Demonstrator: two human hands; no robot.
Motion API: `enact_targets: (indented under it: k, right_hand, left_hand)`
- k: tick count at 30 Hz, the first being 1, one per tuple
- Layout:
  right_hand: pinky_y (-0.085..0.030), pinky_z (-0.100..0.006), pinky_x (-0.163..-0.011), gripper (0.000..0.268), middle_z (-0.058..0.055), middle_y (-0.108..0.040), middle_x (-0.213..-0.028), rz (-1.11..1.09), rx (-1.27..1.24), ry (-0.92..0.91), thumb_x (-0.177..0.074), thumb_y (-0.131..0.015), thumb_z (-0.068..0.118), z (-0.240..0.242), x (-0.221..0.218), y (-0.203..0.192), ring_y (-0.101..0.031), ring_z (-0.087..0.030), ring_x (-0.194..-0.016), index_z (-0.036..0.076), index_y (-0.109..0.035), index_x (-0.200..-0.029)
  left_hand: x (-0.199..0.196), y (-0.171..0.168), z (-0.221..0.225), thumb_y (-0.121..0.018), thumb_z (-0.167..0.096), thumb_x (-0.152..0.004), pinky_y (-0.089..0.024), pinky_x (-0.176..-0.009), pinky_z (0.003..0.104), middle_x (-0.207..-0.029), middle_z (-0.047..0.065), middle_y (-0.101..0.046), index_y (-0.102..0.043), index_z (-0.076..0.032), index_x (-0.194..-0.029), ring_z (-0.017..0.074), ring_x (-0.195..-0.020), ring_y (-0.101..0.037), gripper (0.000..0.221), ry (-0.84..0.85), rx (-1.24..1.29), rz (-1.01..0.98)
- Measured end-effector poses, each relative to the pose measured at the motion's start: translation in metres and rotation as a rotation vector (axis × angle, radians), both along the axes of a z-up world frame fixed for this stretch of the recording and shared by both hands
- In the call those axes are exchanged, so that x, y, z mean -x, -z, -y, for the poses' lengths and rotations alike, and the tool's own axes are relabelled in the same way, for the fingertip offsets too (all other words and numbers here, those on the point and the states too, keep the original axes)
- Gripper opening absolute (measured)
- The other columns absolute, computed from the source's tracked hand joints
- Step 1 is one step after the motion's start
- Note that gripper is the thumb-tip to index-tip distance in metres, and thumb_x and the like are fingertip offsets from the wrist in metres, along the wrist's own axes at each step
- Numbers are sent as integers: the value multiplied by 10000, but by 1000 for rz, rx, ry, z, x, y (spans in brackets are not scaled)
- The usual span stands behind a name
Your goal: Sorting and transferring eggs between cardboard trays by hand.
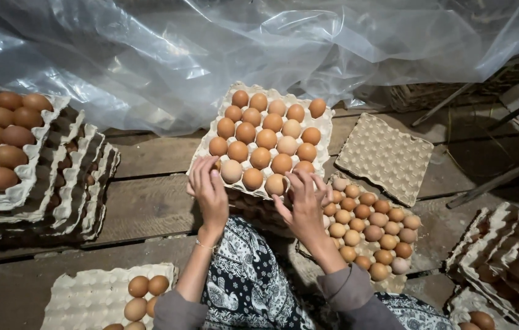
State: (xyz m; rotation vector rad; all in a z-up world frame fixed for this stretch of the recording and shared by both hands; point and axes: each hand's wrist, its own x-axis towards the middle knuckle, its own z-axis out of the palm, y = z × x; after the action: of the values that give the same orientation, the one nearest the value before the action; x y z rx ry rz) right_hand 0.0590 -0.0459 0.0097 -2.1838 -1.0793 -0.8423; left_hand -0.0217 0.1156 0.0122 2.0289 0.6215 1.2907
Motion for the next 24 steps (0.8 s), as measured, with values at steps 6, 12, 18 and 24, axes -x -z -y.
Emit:
enact_targets:
  k: [6,12,18,24]
  right_hand:
    - [-131,-432,-889,431,11,-556,-1079,71,116,4,-778,-623,379,-4,3,-5,-379,-220,-1098,184,-553,-1156]
    - [-151,-435,-896,467,12,-593,-1018,5,40,-6,-718,-664,342,-6,4,-14,-448,-192,-1021,177,-569,-1145]
    - [-154,-436,-880,581,1,-555,-1119,-76,70,-60,-719,-654,249,2,11,-18,-402,-220,-1073,175,-488,-1271]
    - [-162,-426,-874,547,-39,-508,-1169,-149,37,-8,-761,-628,218,9,7,-12,-367,-277,-1093,160,-473,-1283]
  left_hand:
    - [-1,4,6,-598,-291,-842,-197,-959,420,-1267,16,-451,-550,-197,-1125,259,-1256,-370,302,195,-253,-189]
    - [-10,7,10,-511,-341,-910,-132,-972,427,-1241,-20,-397,-540,-219,-1096,170,-1243,-352,224,206,-163,-253]
    - [-10,16,2,-346,-107,-952,-293,-978,407,-1154,113,-480,-546,-55,-1090,288,-1152,-456,249,129,-48,129]
    - [-15,38,-25,-393,-97,-929,-289,-959,347,-1124,92,-413,-466,-58,-1169,251,-1100,-425,254,-152,191,337]
